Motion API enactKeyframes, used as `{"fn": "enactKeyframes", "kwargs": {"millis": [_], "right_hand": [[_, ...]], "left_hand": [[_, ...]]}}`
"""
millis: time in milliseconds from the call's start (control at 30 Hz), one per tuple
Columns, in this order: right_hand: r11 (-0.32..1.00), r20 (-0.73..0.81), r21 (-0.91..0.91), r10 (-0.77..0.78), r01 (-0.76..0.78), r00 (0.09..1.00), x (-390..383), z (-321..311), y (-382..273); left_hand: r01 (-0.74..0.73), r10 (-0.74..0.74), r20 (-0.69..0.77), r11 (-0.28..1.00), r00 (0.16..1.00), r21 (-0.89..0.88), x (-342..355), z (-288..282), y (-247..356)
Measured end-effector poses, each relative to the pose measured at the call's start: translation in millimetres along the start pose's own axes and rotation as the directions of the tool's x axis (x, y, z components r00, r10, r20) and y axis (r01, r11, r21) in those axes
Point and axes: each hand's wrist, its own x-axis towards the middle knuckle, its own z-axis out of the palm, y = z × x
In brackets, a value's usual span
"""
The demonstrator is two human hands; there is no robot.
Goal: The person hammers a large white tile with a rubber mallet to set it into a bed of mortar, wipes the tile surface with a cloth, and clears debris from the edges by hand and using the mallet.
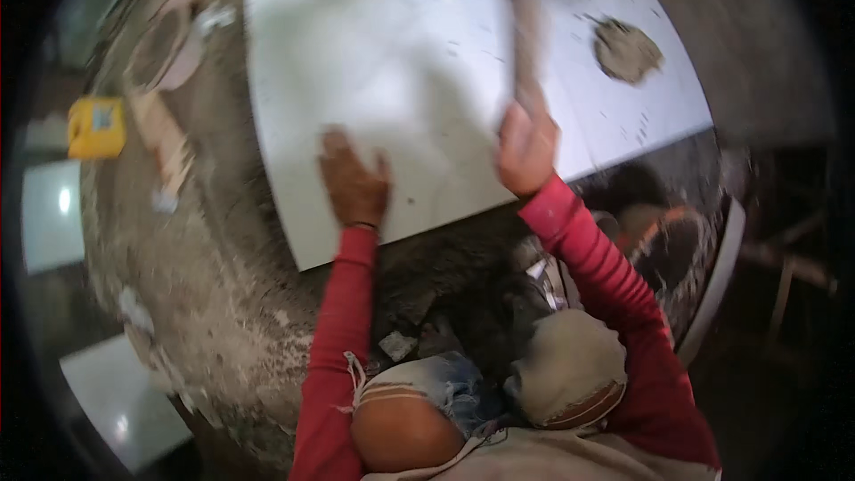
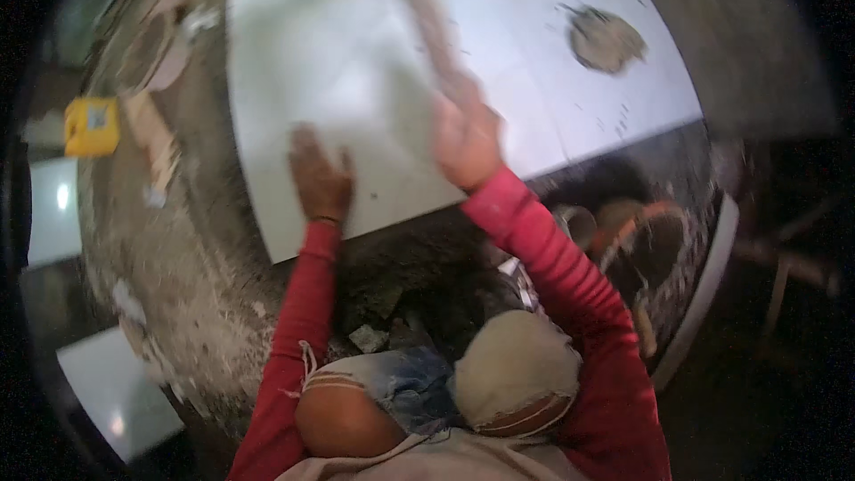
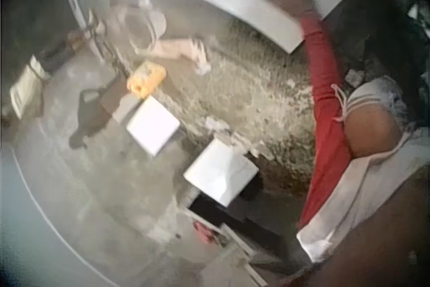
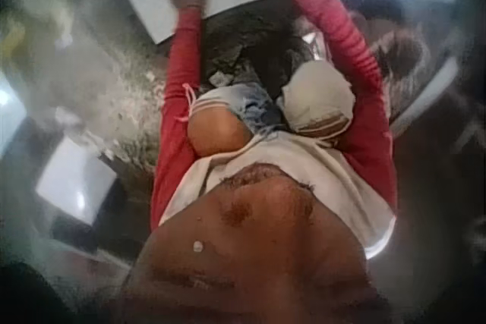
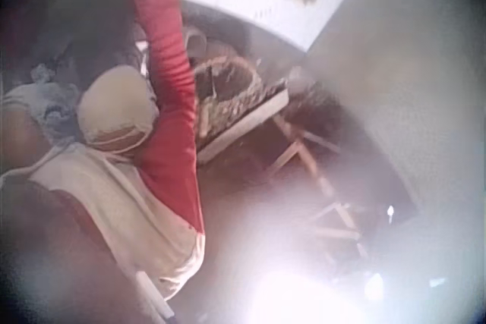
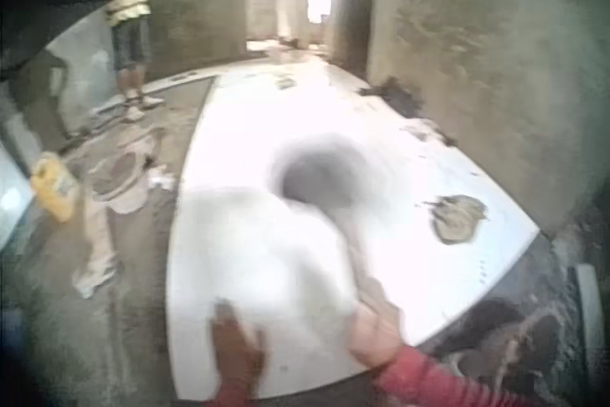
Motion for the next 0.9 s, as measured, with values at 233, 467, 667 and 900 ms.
{"fn": "enactKeyframes", "kwargs": {"millis": [233,467,667,900], "right_hand": [[0.987,0.028,0.041,0.153,-0.154,0.988,14,-14,-14],[0.725,0.295,-0.628,-0.112,0.281,0.949,-39,-16,83],[0.98,-0.029,-0.097,-0.175,0.171,0.984,-12,0,60],[0.977,-0.003,0.188,0.1,-0.098,0.995,30,19,-27]], "left_hand": [[0.057,-0.055,0.056,0.997,0.997,-0.044,25,-18,-25],[0.018,-0.008,0.051,0.982,0.999,-0.189,30,-11,2],[0.069,-0.071,-0.004,0.978,0.997,-0.197,34,-7,3],[0.105,-0.106,0.005,0.985,0.994,-0.137,68,-4,-40]]}}
